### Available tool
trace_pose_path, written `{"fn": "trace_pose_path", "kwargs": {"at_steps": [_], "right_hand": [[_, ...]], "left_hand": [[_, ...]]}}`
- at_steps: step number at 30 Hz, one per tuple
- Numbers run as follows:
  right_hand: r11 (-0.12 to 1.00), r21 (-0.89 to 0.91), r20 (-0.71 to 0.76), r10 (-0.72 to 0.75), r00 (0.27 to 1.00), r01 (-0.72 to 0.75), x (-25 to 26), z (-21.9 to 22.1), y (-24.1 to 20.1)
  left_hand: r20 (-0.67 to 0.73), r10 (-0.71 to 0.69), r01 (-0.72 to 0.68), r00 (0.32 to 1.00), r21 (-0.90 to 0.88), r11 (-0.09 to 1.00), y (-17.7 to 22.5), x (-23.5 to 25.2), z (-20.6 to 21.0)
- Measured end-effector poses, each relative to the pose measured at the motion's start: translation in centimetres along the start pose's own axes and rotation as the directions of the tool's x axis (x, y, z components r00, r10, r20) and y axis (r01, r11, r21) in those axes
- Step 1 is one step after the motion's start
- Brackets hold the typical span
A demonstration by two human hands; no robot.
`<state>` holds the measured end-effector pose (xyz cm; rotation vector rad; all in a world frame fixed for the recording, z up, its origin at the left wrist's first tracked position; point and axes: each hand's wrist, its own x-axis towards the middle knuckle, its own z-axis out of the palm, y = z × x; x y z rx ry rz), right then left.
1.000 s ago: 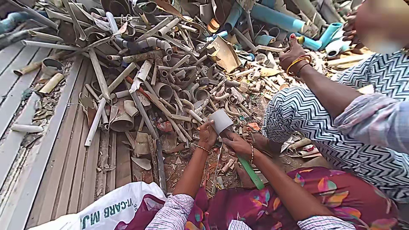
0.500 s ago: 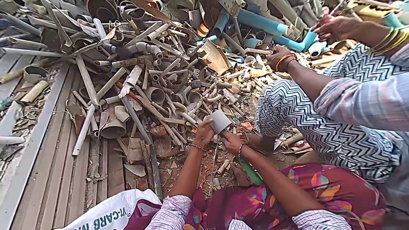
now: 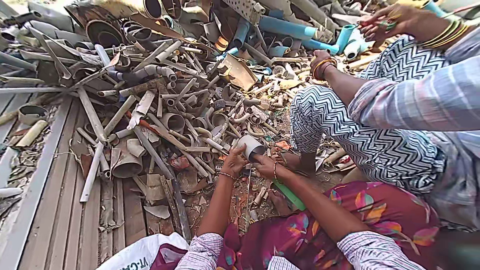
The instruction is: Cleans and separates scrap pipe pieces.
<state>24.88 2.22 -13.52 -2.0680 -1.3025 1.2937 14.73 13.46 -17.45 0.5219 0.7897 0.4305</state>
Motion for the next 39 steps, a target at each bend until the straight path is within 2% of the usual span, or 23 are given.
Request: {"fn": "trace_pose_path", "kwargs": {"at_steps": [2, 3, 4, 6, 7, 9, 11, 13, 17, 21, 24, 25, 27, 28, 29, 30, 31, 32, 33, 34, 35, 37, 39], "right_hand": [[0.859, 0.503, 0.063, -0.149, 0.987, 0.097, -0.1, 0.4, 0.8], [0.791, 0.604, 0.083, -0.182, 0.98, 0.096, -0.1, 0.5, 0.9], [0.812, 0.574, 0.079, -0.183, 0.98, 0.106, -0.2, 0.4, 0.9], [0.995, 0.077, 0.023, -0.071, 0.997, 0.069, -0.5, 0.1, 0.0], [0.979, -0.201, -0.001, 0.039, 0.999, -0.038, -0.7, 0.0, -1.1], [0.862, -0.459, -0.099, 0.19, 0.977, -0.214, -0.8, 0.4, -1.8], [0.812, -0.515, -0.159, 0.224, 0.962, -0.274, -0.8, 0.6, -1.7], [0.86, -0.467, -0.082, 0.189, 0.978, -0.206, -1.0, 0.6, -1.5], [0.999, -0.015, 0.102, -0.038, 0.994, 0.04, -0.8, 0.6, 0.1], [0.964, -0.263, 0.03, 0.038, 0.999, -0.029, -1.2, 0.7, -0.8], [0.997, 0.033, -0.001, -0.068, 0.998, 0.068, -1.5, 0.4, 0.2], [0.949, 0.281, -0.016, -0.143, 0.99, 0.142, -1.7, 0.3, 0.9], [0.69, 0.7, 0.012, -0.269, 0.963, 0.184, -2.2, 0.2, 1.4], [0.597, 0.785, 0.026, -0.302, 0.953, 0.167, -2.5, 0.2, 1.4], [0.59, 0.789, 0.023, -0.303, 0.953, 0.168, -2.8, 0.2, 1.1], [0.687, 0.701, 0.001, -0.27, 0.963, 0.192, -3.0, 0.2, 0.9], [0.862, 0.467, -0.036, -0.205, 0.978, 0.198, -3.2, 0.2, 0.5], [0.991, 0.084, -0.068, -0.101, 0.993, 0.107, -3.4, 0.2, -0.2], [0.966, -0.252, -0.081, 0.046, 0.996, -0.065, -3.7, 0.2, -1.6], [0.884, -0.427, -0.105, 0.159, 0.982, -0.188, -3.6, 0.6, -2.3], [0.834, -0.497, -0.121, 0.209, 0.97, -0.242, -3.5, 1.0, -2.5], [0.887, -0.422, -0.104, 0.157, 0.982, -0.187, -3.6, 1.1, -2.2], [0.997, -0.065, -0.057, -0.056, 0.997, 0.052, -3.8, 0.6, -0.9]], "left_hand": [[0.064, 0.08, -0.075, 0.995, -0.069, 0.995, -0.2, 0.0, -0.3], [0.059, 0.117, -0.111, 0.991, -0.097, 0.989, -0.2, -0.1, -0.1], [0.034, 0.144, -0.14, 0.989, -0.106, 0.985, -0.1, -0.2, 0.3], [-0.025, 0.167, -0.167, 0.986, -0.023, 0.986, 0.0, -0.1, 0.6], [-0.053, 0.165, -0.164, 0.985, 0.029, 0.986, 0.1, 0.3, 0.4], [-0.122, 0.151, -0.141, 0.981, 0.086, 0.986, 0.1, 1.0, 0.1], [-0.172, 0.122, -0.108, 0.978, 0.088, 0.99, 0.2, 1.1, 0.3], [-0.183, 0.111, -0.099, 0.977, 0.071, 0.992, 0.2, 0.8, 0.5], [-0.146, 0.115, -0.107, 0.983, 0.06, 0.992, 0.1, 0.6, 0.8], [-0.113, 0.119, -0.114, 0.986, 0.05, 0.992, 0.0, -0.3, 1.9], [-0.086, 0.067, -0.077, 0.994, -0.114, 0.991, 0.5, -1.9, 3.2], [-0.037, 0.066, -0.071, 0.997, -0.16, 0.984, 0.7, -2.2, 3.3], [0.096, 0.123, -0.097, 0.988, -0.239, 0.966, 0.8, -2.6, 3.2], [0.133, 0.176, -0.135, 0.975, -0.269, 0.954, 0.6, -2.6, 3.3], [0.14, 0.223, -0.178, 0.965, -0.279, 0.944, 0.3, -2.6, 3.5], [0.125, 0.253, -0.213, 0.959, -0.27, 0.939, 0.0, -2.4, 3.7], [0.103, 0.267, -0.239, 0.958, -0.228, 0.944, -0.4, -2.1, 3.6], [0.08, 0.267, -0.251, 0.96, -0.169, 0.953, -0.7, -1.8, 3.5], [0.062, 0.253, -0.246, 0.965, -0.106, 0.964, -1.0, -1.6, 3.3], [0.038, 0.239, -0.236, 0.97, -0.061, 0.97, -1.2, -1.3, 3.3], [0.016, 0.236, -0.235, 0.972, -0.037, 0.971, -1.3, -1.1, 3.4], [-0.012, 0.249, -0.249, 0.968, -0.021, 0.968, -1.3, -1.5, 3.5], [-0.013, 0.281, -0.281, 0.96, -0.037, 0.959, -1.0, -2.0, 3.7]]}}
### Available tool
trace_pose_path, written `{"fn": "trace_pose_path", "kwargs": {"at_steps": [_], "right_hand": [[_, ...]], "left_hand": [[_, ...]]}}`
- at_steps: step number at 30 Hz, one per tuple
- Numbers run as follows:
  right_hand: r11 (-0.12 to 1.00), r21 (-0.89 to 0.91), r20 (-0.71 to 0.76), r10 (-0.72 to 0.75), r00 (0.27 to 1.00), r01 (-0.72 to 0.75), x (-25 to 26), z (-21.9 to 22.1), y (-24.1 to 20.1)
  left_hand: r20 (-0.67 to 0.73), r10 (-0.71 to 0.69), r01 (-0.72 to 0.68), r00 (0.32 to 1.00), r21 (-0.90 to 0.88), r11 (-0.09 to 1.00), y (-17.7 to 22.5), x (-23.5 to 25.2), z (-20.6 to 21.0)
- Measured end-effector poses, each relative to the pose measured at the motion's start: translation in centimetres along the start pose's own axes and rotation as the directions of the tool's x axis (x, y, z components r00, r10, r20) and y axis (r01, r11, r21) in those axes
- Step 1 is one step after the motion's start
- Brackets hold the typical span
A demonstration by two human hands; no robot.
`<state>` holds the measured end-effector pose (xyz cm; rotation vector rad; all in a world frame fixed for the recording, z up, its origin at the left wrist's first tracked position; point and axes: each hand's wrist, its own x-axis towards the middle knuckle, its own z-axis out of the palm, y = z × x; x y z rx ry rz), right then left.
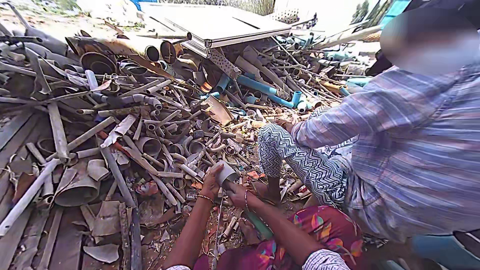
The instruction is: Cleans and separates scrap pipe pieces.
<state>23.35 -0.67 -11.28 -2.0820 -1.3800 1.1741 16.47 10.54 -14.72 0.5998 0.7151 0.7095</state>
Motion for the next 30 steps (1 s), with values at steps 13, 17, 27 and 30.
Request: {"fn": "trace_pose_path", "kwargs": {"at_steps": [13, 17, 27, 30], "right_hand": [[0.997, -0.073, -0.008, 0.001, 1.0, -0.002, 0.7, 0.3, 0.0], [0.789, 0.584, 0.018, -0.248, 0.969, 0.191, 0.9, 0.8, 1.1], [0.957, 0.241, -0.063, -0.152, 0.986, 0.163, 0.7, 0.9, 0.9], [0.594, 0.783, -0.064, -0.215, 0.974, 0.183, 0.5, 0.7, 1.4]], "left_hand": [[-0.002, 0.04, -0.04, 0.999, 0.05, 0.998, -0.6, -0.2, -0.5], [0.087, 0.161, -0.162, 0.983, 0.003, 0.987, 0.0, -0.4, -0.7], [0.14, 0.135, -0.147, 0.981, 0.082, 0.986, -0.7, -0.9, -0.8], [0.23, 0.101, -0.075, 0.968, -0.118, 0.99, 0.6, -1.3, -0.2]]}}
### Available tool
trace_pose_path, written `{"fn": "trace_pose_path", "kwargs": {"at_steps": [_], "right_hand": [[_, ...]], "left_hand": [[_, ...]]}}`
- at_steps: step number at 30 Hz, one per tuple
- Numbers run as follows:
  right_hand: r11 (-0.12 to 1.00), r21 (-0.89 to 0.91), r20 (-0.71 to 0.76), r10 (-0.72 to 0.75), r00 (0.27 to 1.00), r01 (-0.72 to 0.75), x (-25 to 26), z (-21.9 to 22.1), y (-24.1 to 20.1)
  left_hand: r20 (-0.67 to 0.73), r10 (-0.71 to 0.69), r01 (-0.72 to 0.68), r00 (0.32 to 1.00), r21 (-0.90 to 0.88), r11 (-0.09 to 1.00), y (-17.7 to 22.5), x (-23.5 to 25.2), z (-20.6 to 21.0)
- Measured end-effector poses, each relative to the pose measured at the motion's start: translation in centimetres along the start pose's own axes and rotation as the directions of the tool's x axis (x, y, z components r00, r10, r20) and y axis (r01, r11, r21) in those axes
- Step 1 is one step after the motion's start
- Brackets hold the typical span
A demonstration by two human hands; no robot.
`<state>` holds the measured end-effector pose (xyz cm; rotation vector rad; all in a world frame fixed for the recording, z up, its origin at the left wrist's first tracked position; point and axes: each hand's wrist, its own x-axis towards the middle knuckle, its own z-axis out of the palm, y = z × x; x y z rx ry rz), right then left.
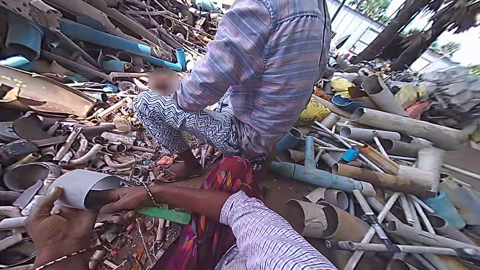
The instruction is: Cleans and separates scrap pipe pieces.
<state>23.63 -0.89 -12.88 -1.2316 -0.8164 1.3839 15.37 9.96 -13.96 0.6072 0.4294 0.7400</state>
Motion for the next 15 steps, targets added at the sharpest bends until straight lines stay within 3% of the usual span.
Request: {"fn": "trace_pose_path", "kwargs": {"at_steps": [1, 2, 3, 4, 5, 6, 7, 9, 11, 12, 13, 14, 15], "right_hand": [[0.993, 0.119, 0.027, -0.002, 1.0, -0.001, -0.1, -0.1, -0.1], [0.992, 0.13, 0.031, -0.007, 0.999, 0.003, -0.3, -0.1, -0.3], [1.0, 0.013, 0.012, -0.021, 1.0, 0.02, -0.4, 0.0, -0.4], [0.967, -0.255, -0.027, -0.033, 0.999, 0.025, -0.3, 0.2, -0.7], [0.809, -0.588, -0.068, -0.023, 0.997, -0.022, -0.3, 0.5, -1.2], [0.559, -0.819, -0.125, 0.053, 0.991, -0.133, -0.4, 1.0, -2.1], [0.381, -0.899, -0.184, 0.113, 0.976, -0.214, -0.5, 1.5, -2.5], [0.266, -0.921, -0.258, 0.132, 0.957, -0.284, -0.4, 2.0, -2.1], [0.364, -0.899, -0.216, 0.118, 0.969, -0.244, -0.4, 1.8, -2.1], [0.505, -0.843, -0.16, 0.09, 0.983, -0.184, -0.4, 1.5, -1.9], [0.725, -0.684, -0.089, 0.029, 0.996, -0.082, -0.4, 1.1, -1.1], [0.912, -0.41, -0.038, -0.035, 0.999, 0.016, -0.3, 1.1, -0.1], [0.984, -0.171, -0.004, -0.046, 0.999, 0.044, -0.3, 1.3, 0.4]], "left_hand": [[0.033, -0.009, 0.01, 0.999, -0.046, 0.999, 0.2, 0.2, -0.3], [0.051, -0.006, 0.01, 0.999, -0.068, 0.998, 0.2, 0.3, -0.6], [0.044, -0.002, 0.005, 0.999, -0.061, 0.998, 0.1, 0.4, -0.8], [0.032, -0.007, 0.008, 0.999, -0.034, 0.999, -0.1, 0.3, -1.0], [0.023, -0.013, 0.012, 1.0, 0.017, 1.0, -0.3, 0.1, -1.1], [0.002, -0.013, 0.013, 1.0, 0.078, 0.997, -0.6, -0.2, -1.0], [-0.001, -0.015, 0.015, 1.0, 0.134, 0.991, -0.9, -0.4, -0.8], [0.003, -0.006, 0.005, 1.0, 0.189, 0.982, -1.2, -0.5, -0.4], [-0.032, -0.002, 0.007, 0.999, 0.168, 0.986, -1.2, -0.8, -0.4], [-0.04, 0.006, -0.001, 0.999, 0.129, 0.992, -1.1, -0.7, -0.6], [-0.037, 0.029, -0.025, 0.999, 0.095, 0.995, -1.1, -0.4, -1.0], [-0.04, 0.059, -0.056, 0.997, 0.068, 0.996, -1.0, -0.1, -1.3], [-0.056, 0.078, -0.075, 0.995, 0.058, 0.995, -0.9, 0.1, -1.4]]}}
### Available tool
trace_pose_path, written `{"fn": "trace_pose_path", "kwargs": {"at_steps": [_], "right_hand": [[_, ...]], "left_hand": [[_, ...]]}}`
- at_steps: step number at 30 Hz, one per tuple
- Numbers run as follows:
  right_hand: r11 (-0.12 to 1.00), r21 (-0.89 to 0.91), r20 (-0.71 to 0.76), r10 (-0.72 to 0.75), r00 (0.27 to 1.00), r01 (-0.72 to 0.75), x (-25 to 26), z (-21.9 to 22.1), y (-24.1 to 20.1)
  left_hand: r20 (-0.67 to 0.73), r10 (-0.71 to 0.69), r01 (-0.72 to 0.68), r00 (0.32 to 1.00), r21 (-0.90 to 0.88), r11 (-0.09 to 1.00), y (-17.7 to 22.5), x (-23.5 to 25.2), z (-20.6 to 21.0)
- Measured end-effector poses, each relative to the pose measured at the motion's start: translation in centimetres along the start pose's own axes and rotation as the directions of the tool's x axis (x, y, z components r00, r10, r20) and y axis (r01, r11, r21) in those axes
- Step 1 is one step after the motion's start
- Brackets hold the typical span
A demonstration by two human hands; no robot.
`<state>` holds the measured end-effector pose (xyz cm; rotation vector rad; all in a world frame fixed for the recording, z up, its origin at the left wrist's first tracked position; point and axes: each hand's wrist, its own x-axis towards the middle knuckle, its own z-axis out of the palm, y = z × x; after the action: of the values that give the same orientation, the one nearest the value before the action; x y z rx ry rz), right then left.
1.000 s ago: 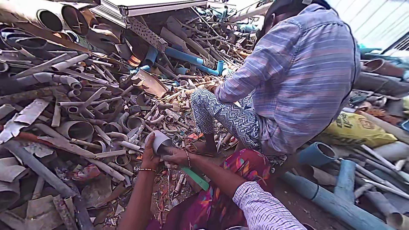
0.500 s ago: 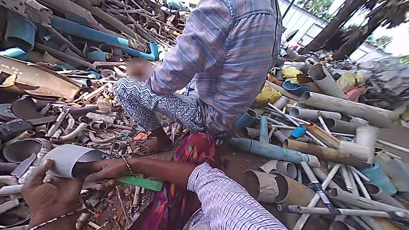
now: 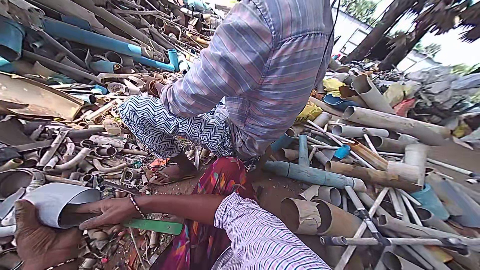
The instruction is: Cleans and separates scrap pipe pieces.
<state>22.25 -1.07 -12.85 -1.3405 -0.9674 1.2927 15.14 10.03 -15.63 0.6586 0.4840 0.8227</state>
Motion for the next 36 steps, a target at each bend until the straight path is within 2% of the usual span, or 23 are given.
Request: {"fn": "trace_pose_path", "kwargs": {"at_steps": [1, 2, 3, 4, 6, 8, 10, 12, 14, 15, 16, 18, 20, 22, 25, 26, 28, 29, 30, 31, 33, 34, 36], "right_hand": [[0.998, 0.068, 0.018, -0.004, 1.0, 0.003, 0.0, 0.0, 0.1], [0.998, -0.056, 0.002, -0.008, 1.0, 0.008, -0.1, -0.2, -0.1], [0.94, -0.34, -0.028, -0.005, 1.0, -0.005, -0.2, -0.5, -0.6], [0.784, -0.616, -0.057, 0.054, 0.997, -0.078, -0.2, -0.7, -1.5], [0.504, -0.843, -0.129, 0.146, 0.981, -0.186, -0.1, -0.4, -2.7], [0.438, -0.872, -0.157, 0.172, 0.972, -0.218, 0.2, -0.3, -2.8], [0.591, -0.79, -0.09, 0.148, 0.985, -0.161, 0.5, -0.6, -2.1], [0.949, -0.316, -0.008, 0.012, 1.0, -0.014, 0.8, -0.6, 0.1], [0.991, 0.135, 0.054, -0.012, 0.998, 0.005, 0.9, -0.5, 0.9], [0.995, 0.097, 0.053, -0.005, 0.999, 0.0, 0.7, -0.7, 0.8], [0.992, -0.125, 0.02, 0.008, 1.0, -0.005, 0.6, -0.8, 0.4], [0.706, -0.697, -0.083, 0.095, 0.992, -0.126, 0.5, -0.8, -1.5], [0.494, -0.839, -0.18, 0.14, 0.974, -0.227, 0.5, -0.6, -2.5], [0.432, -0.864, -0.22, 0.135, 0.966, -0.257, 0.6, -0.5, -2.6], [0.604, -0.786, -0.089, 0.102, 0.991, -0.133, 1.4, -0.8, -1.3], [0.753, -0.656, -0.036, 0.051, 0.998, -0.062, 1.4, -0.8, -0.6], [0.992, -0.121, 0.037, -0.019, 0.999, 0.023, 0.5, -0.2, 0.0], [0.999, -0.005, 0.053, -0.034, 0.998, 0.035, 0.3, -0.3, -0.2], [0.993, -0.101, 0.036, -0.058, 0.998, 0.061, 0.3, -0.5, -0.6], [0.93, -0.364, 0.002, -0.06, 0.998, 0.056, 0.4, -0.8, -1.4], [0.609, -0.782, -0.117, 0.06, 0.991, -0.129, 0.7, -0.9, -3.3], [0.474, -0.854, -0.186, 0.111, 0.976, -0.217, 0.6, -0.7, -3.8], [0.362, -0.885, -0.26, 0.136, 0.956, -0.292, 0.2, 0.1, -3.6]], "left_hand": [[-0.018, 0.003, -0.003, 1.0, -0.005, 1.0, 0.2, 0.0, 0.1], [-0.032, -0.005, 0.005, 0.999, -0.009, 1.0, 0.3, -0.1, 0.3], [-0.038, -0.023, 0.023, 0.999, -0.002, 1.0, 0.5, -0.3, 0.5], [-0.038, -0.033, 0.034, 0.999, 0.03, 0.999, 0.5, -0.5, 0.7], [-0.035, -0.025, 0.028, 0.999, 0.098, 0.995, 0.2, -0.7, 1.2], [-0.032, -0.019, 0.023, 0.999, 0.116, 0.993, -0.1, -0.7, 1.2], [-0.019, -0.031, 0.032, 0.999, 0.089, 0.995, -0.2, -0.6, 0.9], [-0.029, -0.005, 0.007, 1.0, 0.077, 0.997, -0.3, -0.4, 0.5], [-0.038, 0.018, -0.015, 0.999, 0.078, 0.997, 0.1, -0.1, 0.5], [-0.038, 0.004, -0.002, 0.999, 0.065, 0.998, 0.3, 0.0, 0.6], [-0.034, -0.021, 0.023, 0.999, 0.052, 0.998, 0.6, -0.1, 0.5], [-0.051, -0.025, 0.03, 0.998, 0.088, 0.996, 0.7, -0.4, 0.8], [-0.067, -0.008, 0.018, 0.998, 0.139, 0.99, 0.6, -0.7, 1.4], [-0.064, -0.012, 0.021, 0.998, 0.141, 0.99, 0.7, -0.8, 1.5], [-0.072, -0.006, 0.016, 0.997, 0.131, 0.991, 0.9, -0.8, 1.2], [-0.072, 0.002, 0.007, 0.997, 0.118, 0.993, 0.9, -0.7, 1.1], [-0.065, 0.02, -0.014, 0.998, 0.092, 0.996, 0.9, -0.4, 0.7], [-0.056, 0.028, -0.024, 0.998, 0.082, 0.996, 1.0, -0.2, 0.4], [-0.052, 0.031, -0.027, 0.998, 0.079, 0.997, 1.1, 0.1, 0.3], [-0.051, 0.032, -0.028, 0.998, 0.081, 0.996, 1.2, 0.3, 0.1], [-0.06, 0.036, -0.03, 0.998, 0.099, 0.995, 1.6, 0.2, 0.2], [-0.063, 0.029, -0.022, 0.998, 0.106, 0.994, 1.7, 0.0, 0.5], [-0.062, 0.019, -0.009, 0.998, 0.159, 0.987, 1.6, -0.7, 1.5]]}}
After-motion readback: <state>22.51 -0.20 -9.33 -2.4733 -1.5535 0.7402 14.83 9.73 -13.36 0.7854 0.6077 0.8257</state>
